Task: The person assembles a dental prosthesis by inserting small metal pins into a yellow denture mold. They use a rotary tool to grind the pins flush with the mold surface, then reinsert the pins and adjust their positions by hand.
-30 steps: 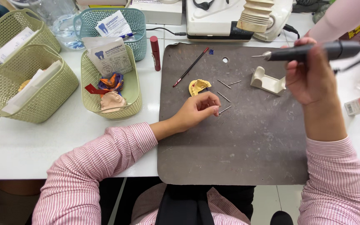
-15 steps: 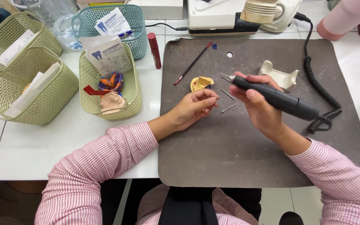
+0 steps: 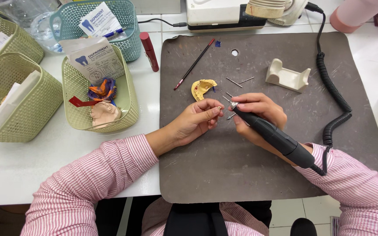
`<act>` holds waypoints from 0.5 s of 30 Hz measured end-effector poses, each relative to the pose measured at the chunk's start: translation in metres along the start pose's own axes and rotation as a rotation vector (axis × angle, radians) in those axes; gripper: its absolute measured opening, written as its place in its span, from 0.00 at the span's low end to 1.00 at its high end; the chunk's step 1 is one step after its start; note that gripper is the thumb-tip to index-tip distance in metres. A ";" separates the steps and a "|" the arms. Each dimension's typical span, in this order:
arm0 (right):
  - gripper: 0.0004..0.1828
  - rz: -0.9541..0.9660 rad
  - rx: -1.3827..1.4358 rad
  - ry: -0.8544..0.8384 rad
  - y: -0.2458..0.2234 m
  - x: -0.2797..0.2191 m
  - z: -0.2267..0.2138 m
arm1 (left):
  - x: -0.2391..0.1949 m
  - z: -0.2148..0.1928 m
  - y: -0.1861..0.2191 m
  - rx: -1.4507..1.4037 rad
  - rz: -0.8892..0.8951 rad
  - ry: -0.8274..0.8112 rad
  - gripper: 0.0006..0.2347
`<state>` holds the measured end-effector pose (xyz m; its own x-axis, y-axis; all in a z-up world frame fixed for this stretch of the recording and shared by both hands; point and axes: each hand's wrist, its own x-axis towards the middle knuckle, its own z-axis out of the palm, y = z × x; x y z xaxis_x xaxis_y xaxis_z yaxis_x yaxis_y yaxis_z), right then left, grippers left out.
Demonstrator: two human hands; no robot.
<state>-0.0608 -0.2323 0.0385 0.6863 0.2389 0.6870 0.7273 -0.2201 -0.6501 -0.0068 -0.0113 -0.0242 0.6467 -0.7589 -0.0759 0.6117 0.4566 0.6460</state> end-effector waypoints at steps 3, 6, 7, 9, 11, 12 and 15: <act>0.19 -0.125 -0.087 -0.023 0.006 0.005 0.003 | 0.000 -0.001 -0.001 -0.001 -0.012 -0.021 0.06; 0.20 -0.236 -0.167 -0.052 0.005 0.004 0.005 | 0.000 -0.001 -0.001 0.008 -0.024 -0.029 0.06; 0.20 -0.263 -0.181 -0.067 0.004 0.002 0.006 | -0.001 -0.001 -0.002 0.005 -0.030 -0.024 0.06; 0.20 -0.308 -0.164 -0.039 0.005 0.002 0.009 | -0.002 -0.001 -0.001 0.006 -0.034 -0.021 0.06; 0.20 -0.333 -0.159 -0.026 0.007 0.000 0.011 | -0.003 0.001 -0.002 0.007 -0.042 -0.022 0.06; 0.20 -0.341 -0.163 -0.028 0.009 0.001 0.011 | -0.003 0.001 -0.002 0.001 -0.039 -0.025 0.06; 0.19 -0.318 -0.169 -0.033 0.011 -0.002 0.013 | -0.005 0.002 -0.004 -0.007 -0.038 -0.018 0.06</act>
<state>-0.0540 -0.2230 0.0256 0.4275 0.3506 0.8333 0.8965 -0.2829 -0.3409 -0.0136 -0.0108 -0.0248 0.6144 -0.7842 -0.0864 0.6390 0.4304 0.6375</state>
